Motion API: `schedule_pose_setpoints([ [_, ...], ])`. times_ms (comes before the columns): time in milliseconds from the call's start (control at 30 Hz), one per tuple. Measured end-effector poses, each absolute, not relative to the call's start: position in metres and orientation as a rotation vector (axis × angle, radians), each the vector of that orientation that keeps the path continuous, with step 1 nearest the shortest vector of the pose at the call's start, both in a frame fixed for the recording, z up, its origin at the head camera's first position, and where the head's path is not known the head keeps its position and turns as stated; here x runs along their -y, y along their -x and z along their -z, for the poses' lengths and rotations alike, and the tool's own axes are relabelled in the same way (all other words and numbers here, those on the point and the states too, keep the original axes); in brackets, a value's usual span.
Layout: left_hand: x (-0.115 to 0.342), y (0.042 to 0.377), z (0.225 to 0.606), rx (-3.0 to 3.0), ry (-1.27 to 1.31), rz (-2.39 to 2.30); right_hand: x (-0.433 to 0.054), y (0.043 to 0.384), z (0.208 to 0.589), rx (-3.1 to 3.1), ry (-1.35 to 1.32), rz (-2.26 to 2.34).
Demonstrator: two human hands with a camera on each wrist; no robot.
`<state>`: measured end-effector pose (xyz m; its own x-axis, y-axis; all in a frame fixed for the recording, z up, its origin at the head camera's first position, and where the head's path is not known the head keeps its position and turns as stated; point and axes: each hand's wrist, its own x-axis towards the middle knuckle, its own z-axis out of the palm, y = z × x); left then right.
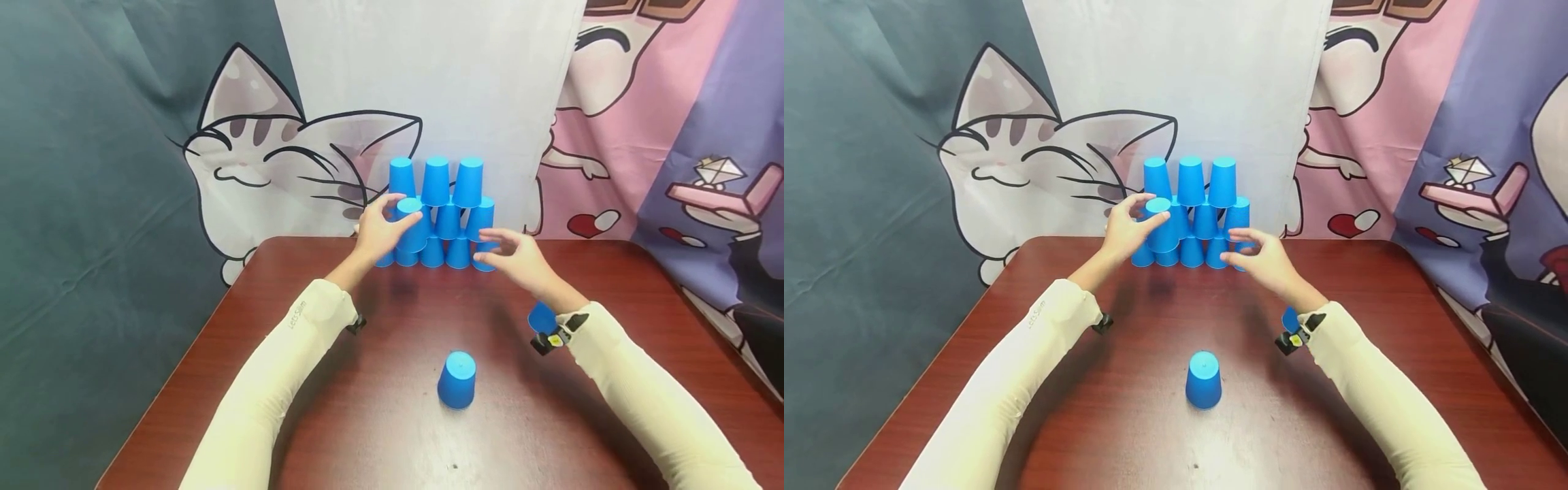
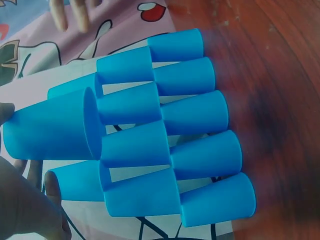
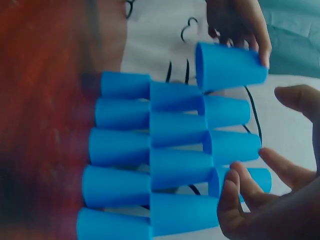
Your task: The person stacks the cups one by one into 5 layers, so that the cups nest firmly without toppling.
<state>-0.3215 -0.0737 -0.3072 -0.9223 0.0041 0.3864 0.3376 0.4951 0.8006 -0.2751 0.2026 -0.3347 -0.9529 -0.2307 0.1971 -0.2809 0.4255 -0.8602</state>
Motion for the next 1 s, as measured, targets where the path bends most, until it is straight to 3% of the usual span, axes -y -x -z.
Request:
schedule_pose_setpoints([
  [367,0.066,0.335,0.285,2.374,0.292,1.437,-0.196,0.256,0.365,2.753,-1.326,-1.699],
  [733,0.060,0.348,0.264,2.339,0.318,1.429,-0.187,0.242,0.381,2.634,-1.989,-1.868],
  [1000,0.055,0.355,0.254,2.338,0.304,1.405,-0.180,0.236,0.384,2.699,-2.100,-1.692],
])
